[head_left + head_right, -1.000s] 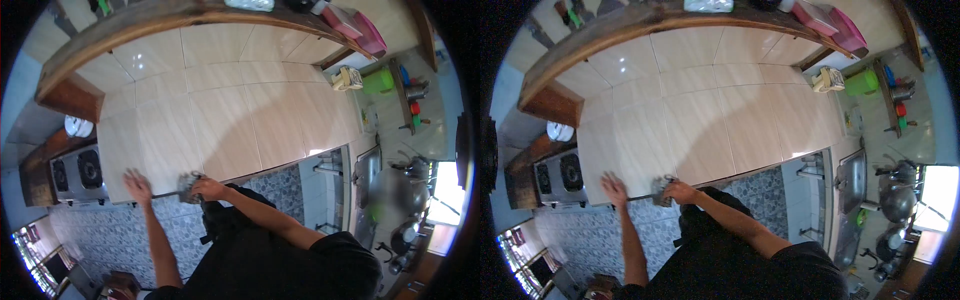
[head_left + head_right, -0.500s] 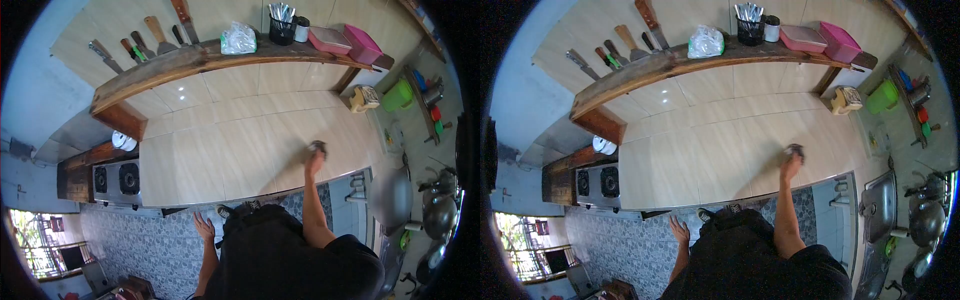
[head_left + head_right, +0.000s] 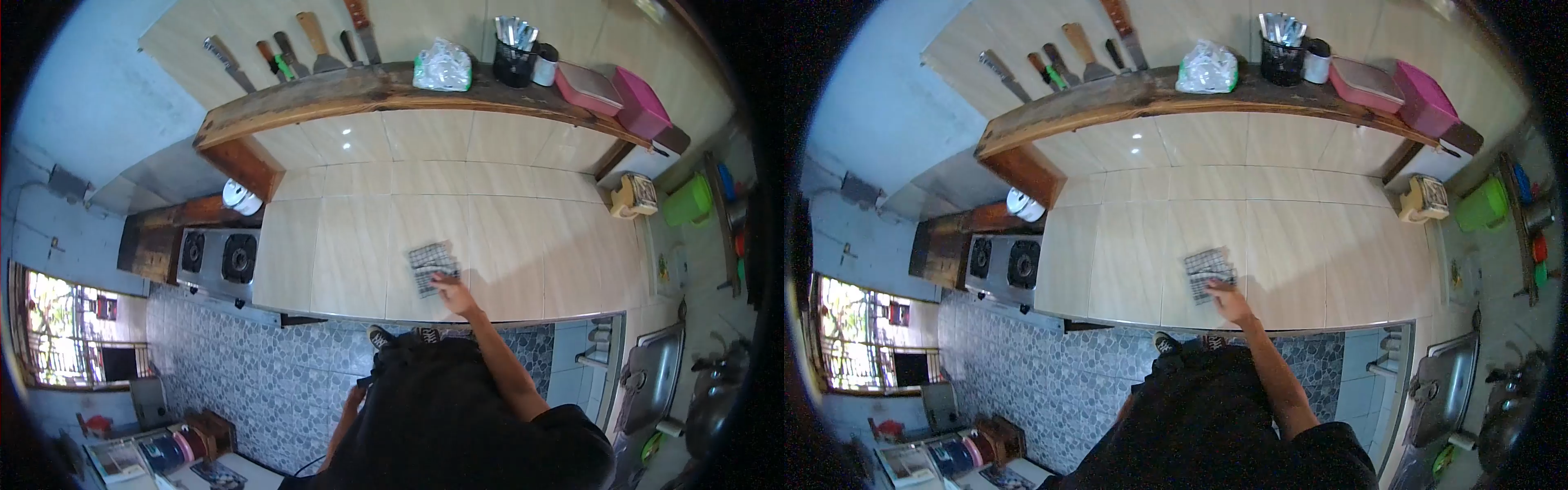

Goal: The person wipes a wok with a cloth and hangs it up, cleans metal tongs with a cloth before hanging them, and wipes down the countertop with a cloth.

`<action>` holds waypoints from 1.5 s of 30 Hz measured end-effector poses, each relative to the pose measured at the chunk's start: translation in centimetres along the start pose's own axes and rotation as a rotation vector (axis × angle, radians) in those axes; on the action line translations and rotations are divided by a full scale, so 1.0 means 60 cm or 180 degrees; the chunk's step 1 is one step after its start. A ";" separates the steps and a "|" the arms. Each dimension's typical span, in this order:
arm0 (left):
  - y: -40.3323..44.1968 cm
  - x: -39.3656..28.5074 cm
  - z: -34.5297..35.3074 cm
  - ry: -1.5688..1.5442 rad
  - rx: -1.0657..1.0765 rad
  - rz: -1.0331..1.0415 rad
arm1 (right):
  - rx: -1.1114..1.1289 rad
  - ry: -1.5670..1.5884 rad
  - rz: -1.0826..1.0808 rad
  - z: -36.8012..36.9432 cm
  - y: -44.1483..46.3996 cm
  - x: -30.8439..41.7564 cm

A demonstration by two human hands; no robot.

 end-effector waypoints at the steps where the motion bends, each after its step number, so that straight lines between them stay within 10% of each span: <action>1: 0.002 -0.002 -0.001 -0.0119 -0.0167 0.0267 | -0.0307 0.0128 0.0191 -0.015 -0.011 -0.015; 5: 0.030 0.057 -0.004 -0.1084 -0.0553 -0.0560 | -0.1239 -0.0534 0.0714 -0.062 -0.042 -0.061; 13: 0.014 0.070 0.008 0.0758 -0.0210 -0.1111 | 0.0383 -0.1406 -0.0162 0.061 0.024 0.082; 16: -0.021 -0.010 -0.005 -0.0454 -0.0336 -0.1759 | 0.0659 -0.1174 -0.0471 0.068 0.023 0.089; 38: -0.228 0.114 0.094 -0.2539 -0.1179 -0.2017 | 0.0699 -0.1565 0.0838 0.117 0.023 0.068; 45: -0.332 0.249 0.093 -0.1858 -0.1237 -0.1787 | 0.1109 -0.1721 0.1773 0.163 0.044 0.048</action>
Point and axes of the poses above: each hand's wrist, its own y-axis towards the middle knuckle, its own z-axis out of the palm, x = y × z, the point moved 4 cm from there along y, towards the middle knuckle, and after that the axes turned 9 degrees about x, right-handed, at the moved point
